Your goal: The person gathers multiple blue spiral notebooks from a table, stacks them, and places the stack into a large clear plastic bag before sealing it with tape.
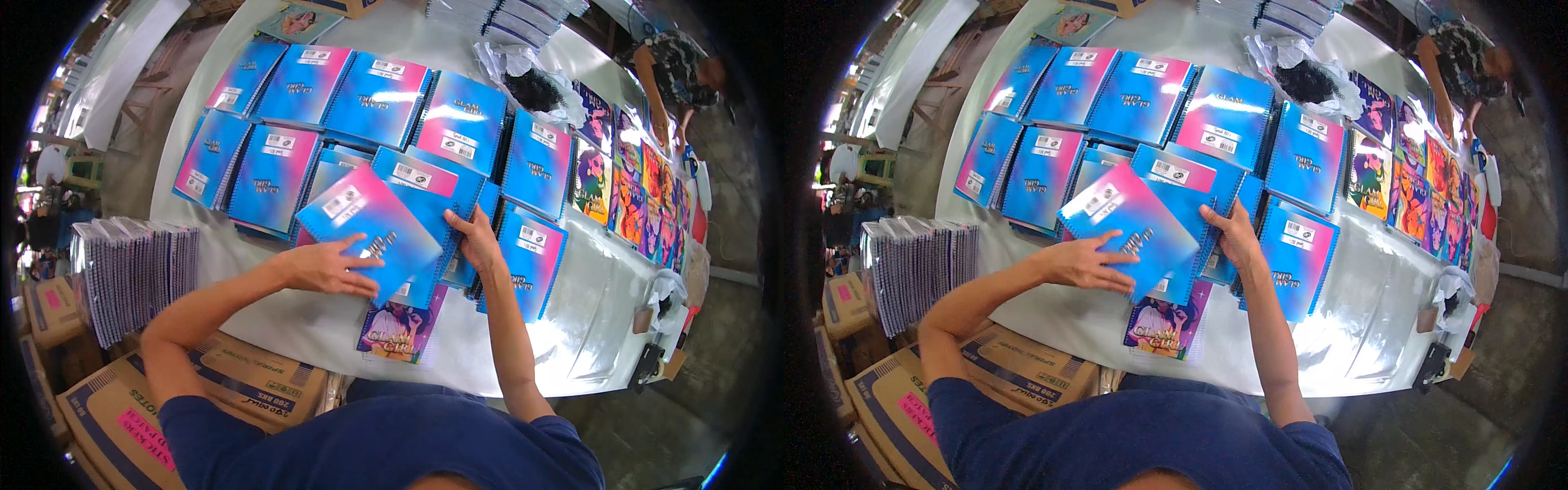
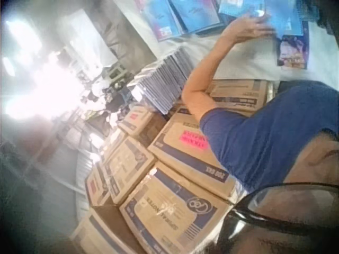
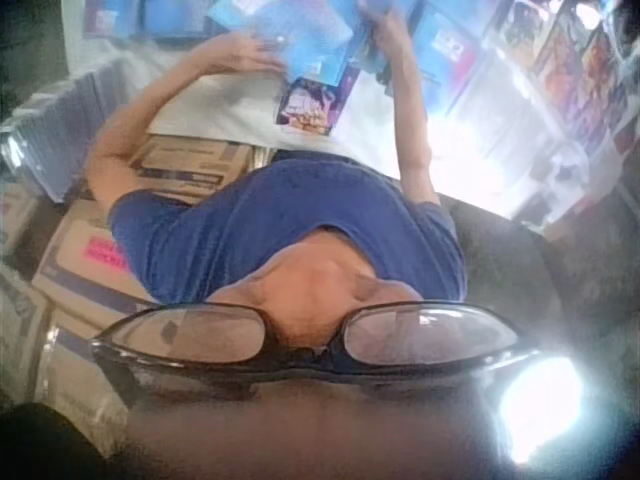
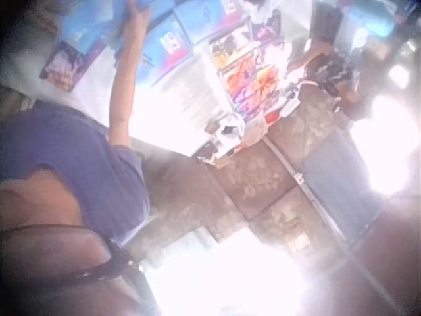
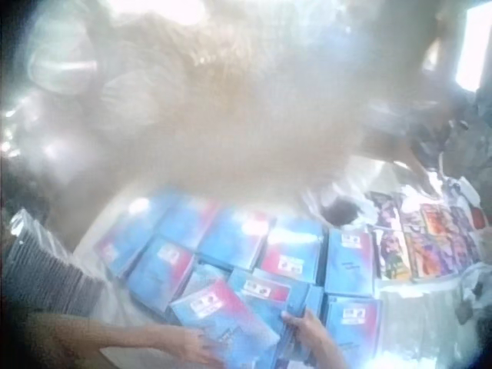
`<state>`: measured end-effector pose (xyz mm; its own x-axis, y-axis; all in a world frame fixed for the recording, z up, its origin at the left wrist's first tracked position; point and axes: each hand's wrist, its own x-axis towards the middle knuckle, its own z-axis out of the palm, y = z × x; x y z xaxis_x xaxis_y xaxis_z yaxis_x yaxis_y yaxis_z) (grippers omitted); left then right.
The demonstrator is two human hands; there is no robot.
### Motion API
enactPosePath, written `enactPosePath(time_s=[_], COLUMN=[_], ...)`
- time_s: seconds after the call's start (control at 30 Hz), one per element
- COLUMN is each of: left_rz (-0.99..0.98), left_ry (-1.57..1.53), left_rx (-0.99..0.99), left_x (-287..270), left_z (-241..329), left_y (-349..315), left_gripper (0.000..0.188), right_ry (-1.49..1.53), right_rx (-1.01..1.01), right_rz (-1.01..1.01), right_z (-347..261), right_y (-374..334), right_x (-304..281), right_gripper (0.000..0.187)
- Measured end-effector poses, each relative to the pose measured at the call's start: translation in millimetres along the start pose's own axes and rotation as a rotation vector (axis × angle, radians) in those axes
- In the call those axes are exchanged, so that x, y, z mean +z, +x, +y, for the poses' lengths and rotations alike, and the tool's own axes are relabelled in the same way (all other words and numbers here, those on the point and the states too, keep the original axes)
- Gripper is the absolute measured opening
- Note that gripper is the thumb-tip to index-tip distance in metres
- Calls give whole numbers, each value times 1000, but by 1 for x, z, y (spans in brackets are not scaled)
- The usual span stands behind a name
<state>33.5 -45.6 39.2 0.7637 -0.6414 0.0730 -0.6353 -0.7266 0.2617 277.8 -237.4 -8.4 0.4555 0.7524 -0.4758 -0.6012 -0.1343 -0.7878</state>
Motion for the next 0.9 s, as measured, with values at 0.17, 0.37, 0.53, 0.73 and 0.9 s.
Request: enactPosePath(time_s=[0.17, 0.37, 0.53, 0.73, 0.9], left_rz=[-84, 322, 399, 557, 230], left_ry=[36, -11, -59, 195, -13], left_rx=[-7, -697, -774, -1566, -1655], left_x=[-16, 34, 21, -23, -6], left_z=[-27, -37, -43, -200, -222], left_y=[-3, 18, 56, -6, 11], left_gripper=[41, 44, 50, 76, 66], right_ry=[85, -79, -125, -43, -98], right_rx=[23, -102, -106, -140, -144], right_rz=[11, 32, 187, 242, 297], right_z=[-6, 4, -12, -32, -21], right_y=[-4, 2, -6, -29, -16], right_x=[4, 8, 31, 19, -17], right_gripper=[61, 73, 67, 61, 48])
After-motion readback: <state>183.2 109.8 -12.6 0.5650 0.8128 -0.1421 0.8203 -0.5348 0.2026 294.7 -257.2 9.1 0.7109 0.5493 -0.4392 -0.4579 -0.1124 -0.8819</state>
